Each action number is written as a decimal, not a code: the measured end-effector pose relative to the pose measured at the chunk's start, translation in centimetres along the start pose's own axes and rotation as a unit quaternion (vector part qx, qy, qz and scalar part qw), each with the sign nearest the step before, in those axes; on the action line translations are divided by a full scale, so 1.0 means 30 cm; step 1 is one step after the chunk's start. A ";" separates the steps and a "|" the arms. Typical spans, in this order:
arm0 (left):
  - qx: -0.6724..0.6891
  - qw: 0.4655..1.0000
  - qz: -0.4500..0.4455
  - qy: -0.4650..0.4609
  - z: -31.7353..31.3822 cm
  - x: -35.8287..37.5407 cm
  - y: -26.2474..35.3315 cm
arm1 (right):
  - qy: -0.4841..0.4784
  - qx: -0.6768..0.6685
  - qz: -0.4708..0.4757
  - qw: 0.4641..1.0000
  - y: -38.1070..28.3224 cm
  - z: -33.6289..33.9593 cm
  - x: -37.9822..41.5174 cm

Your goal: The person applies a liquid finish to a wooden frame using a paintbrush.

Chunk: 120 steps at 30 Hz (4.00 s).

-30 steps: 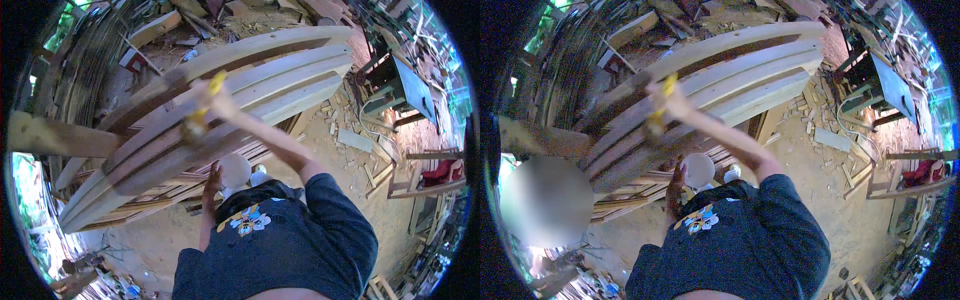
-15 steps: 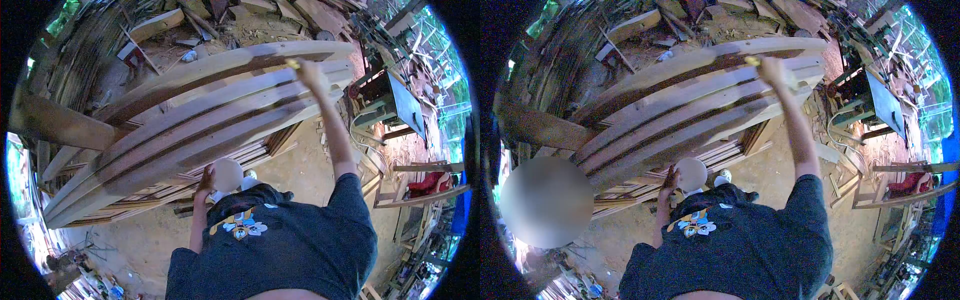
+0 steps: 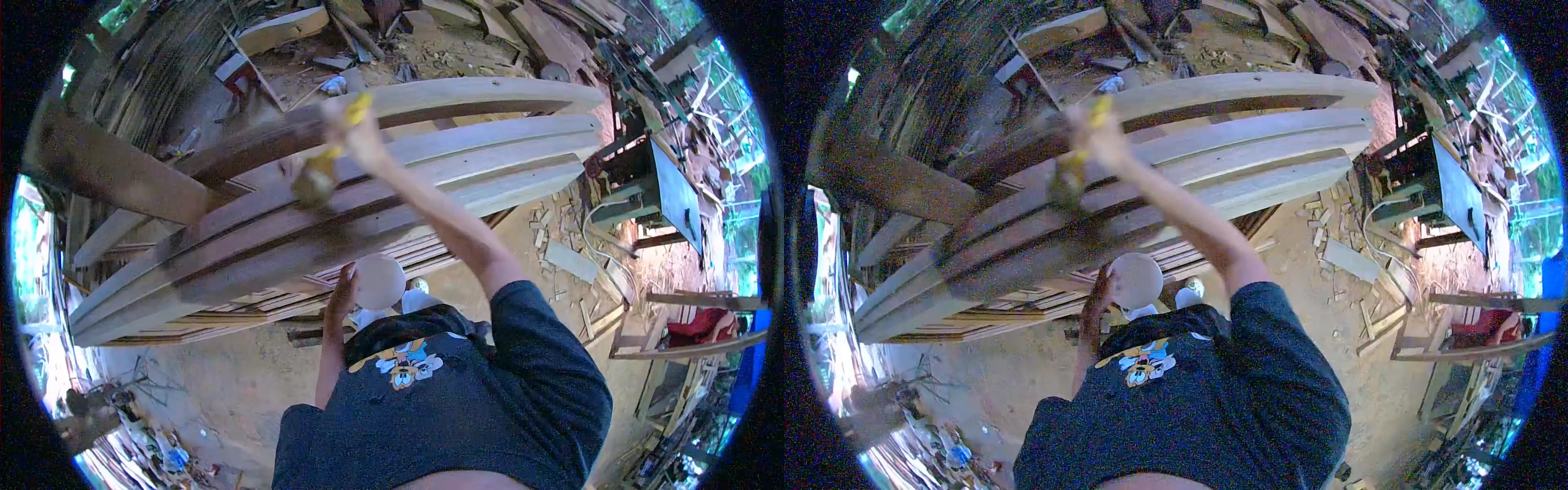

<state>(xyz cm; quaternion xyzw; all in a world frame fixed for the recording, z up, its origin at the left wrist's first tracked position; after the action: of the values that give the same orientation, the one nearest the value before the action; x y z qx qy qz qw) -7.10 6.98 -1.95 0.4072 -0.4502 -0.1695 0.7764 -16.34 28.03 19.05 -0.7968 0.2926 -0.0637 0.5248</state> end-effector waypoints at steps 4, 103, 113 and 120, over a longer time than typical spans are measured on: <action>0.028 0.994 -0.100 0.012 -0.028 -0.085 -0.195 | 0.159 0.281 0.017 0.946 -0.196 0.476 -0.077; 0.232 0.895 -0.318 0.209 0.439 0.831 0.357 | -0.025 0.090 -0.294 0.951 0.125 -0.075 0.861; 0.480 0.852 -0.207 -0.012 0.184 0.654 0.045 | -0.125 0.268 -0.139 0.945 0.056 -0.346 0.816; 0.546 0.819 -0.162 -0.066 0.348 0.795 -0.117 | -0.224 0.350 0.329 0.848 -0.125 -0.684 0.974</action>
<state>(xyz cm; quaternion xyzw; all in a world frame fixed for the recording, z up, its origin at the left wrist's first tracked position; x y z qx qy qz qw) -2.68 -15.19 11.42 0.8193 -0.4464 -0.0458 0.3569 0.77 -2.89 25.37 -0.4097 0.3706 0.1953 0.8104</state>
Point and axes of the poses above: each hand's wrist, its own x-axis away from the middle knuckle, its own z-axis out of the back of the hand, y = z × x, the point moved 7 cm from there along -x, towards the middle knuckle, and after that the axes turned 1 degree about -x, right-handed, at the moved point
